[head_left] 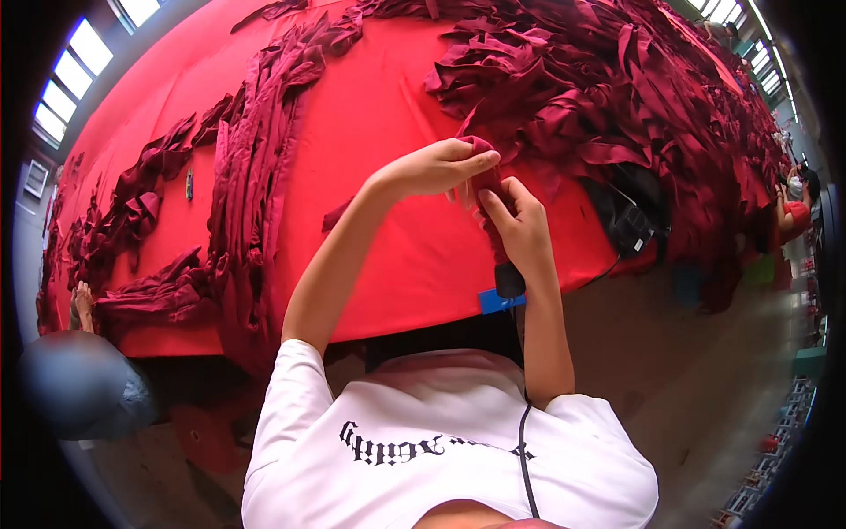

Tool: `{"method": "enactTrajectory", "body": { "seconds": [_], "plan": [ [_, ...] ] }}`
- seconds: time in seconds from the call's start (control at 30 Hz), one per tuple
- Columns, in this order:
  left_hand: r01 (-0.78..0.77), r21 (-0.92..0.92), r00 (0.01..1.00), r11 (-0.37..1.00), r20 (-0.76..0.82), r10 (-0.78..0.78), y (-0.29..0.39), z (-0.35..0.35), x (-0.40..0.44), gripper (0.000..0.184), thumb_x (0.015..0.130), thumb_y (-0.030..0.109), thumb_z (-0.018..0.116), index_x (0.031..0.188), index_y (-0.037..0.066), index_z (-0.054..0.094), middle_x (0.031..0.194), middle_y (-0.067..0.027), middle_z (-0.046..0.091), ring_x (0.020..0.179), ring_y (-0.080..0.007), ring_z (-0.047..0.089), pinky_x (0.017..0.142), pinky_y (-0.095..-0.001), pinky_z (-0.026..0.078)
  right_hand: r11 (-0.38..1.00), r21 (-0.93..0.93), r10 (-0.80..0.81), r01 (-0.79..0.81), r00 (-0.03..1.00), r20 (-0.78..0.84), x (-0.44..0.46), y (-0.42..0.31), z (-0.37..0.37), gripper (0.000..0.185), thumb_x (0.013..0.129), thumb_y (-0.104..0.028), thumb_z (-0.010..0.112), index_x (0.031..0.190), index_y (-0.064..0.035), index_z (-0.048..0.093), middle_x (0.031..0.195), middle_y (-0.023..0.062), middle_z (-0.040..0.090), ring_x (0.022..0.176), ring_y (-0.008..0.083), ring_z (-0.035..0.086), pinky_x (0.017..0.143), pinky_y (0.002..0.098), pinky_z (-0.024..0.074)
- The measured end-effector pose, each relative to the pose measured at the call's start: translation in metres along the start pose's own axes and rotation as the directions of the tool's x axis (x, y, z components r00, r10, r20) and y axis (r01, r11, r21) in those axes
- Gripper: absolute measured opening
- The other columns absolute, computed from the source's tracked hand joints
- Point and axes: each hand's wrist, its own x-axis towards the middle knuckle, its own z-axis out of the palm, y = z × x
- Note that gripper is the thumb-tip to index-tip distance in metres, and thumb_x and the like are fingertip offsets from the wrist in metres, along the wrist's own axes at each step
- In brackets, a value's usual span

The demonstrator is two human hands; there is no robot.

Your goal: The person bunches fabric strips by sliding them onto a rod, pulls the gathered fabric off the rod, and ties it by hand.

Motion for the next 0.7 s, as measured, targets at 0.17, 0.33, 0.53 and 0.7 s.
{"method": "enactTrajectory", "body": {
  "seconds": [0.17,0.33,0.53,0.7],
  "plan": [
    [0.038,-0.198,0.981,0.980,-0.181,-0.075,-0.013,0.027,-0.009,0.047,0.102,0.051,0.047,0.096,0.008,0.063,0.083,-0.0002,0.068,0.071,-0.0116,0.067,0.061,-0.0279,0.051,0.999,-0.026,0.029,-0.027,0.999,0.041,-0.023,-0.007,-0.008,0.026,0.097,-0.023,0.061,0.093,0.0024,0.058,0.068,0.0078,0.064,0.058,0.0119,0.060,0.053,0.0283,0.0450],
    [0.005,-0.294,0.925,0.956,-0.362,-0.116,-0.017,0.056,-0.016,0.046,0.103,0.049,0.046,0.092,0.007,0.060,0.080,-0.0032,0.068,0.067,-0.0139,0.068,0.061,-0.0286,0.051,0.994,-0.093,-0.047,0.050,0.998,0.032,-0.031,-0.003,-0.010,0.023,0.097,-0.022,0.063,0.103,0.0006,0.059,0.075,0.0052,0.066,0.065,0.0093,0.060,0.058,0.0257,0.0458],
    [-0.053,-0.396,0.881,0.917,-0.450,-0.143,-0.023,0.077,-0.013,0.048,0.102,0.053,0.047,0.095,0.008,0.065,0.087,0.0006,0.067,0.079,-0.0095,0.062,0.067,-0.0282,0.051,1.000,-0.007,-0.017,0.017,0.996,0.087,-0.038,-0.003,-0.017,0.023,0.096,-0.018,0.064,0.109,-0.0004,0.059,0.080,0.0021,0.063,0.072,0.0075,0.058,0.066,0.0229,0.0461],
    [-0.026,-0.373,0.888,0.928,-0.435,-0.150,-0.021,0.091,-0.023,0.045,0.104,0.046,0.047,0.094,0.005,0.064,0.083,0.0004,0.061,0.079,-0.0085,0.056,0.070,-0.0262,0.047,0.976,0.216,-0.051,-0.002,0.970,0.237,-0.018,0.015,-0.036,0.030,0.097,-0.024,0.066,0.113,0.0010,0.062,0.087,0.0026,0.066,0.078,0.0075,0.061,0.070,0.0224,0.0490]
  ]
}}
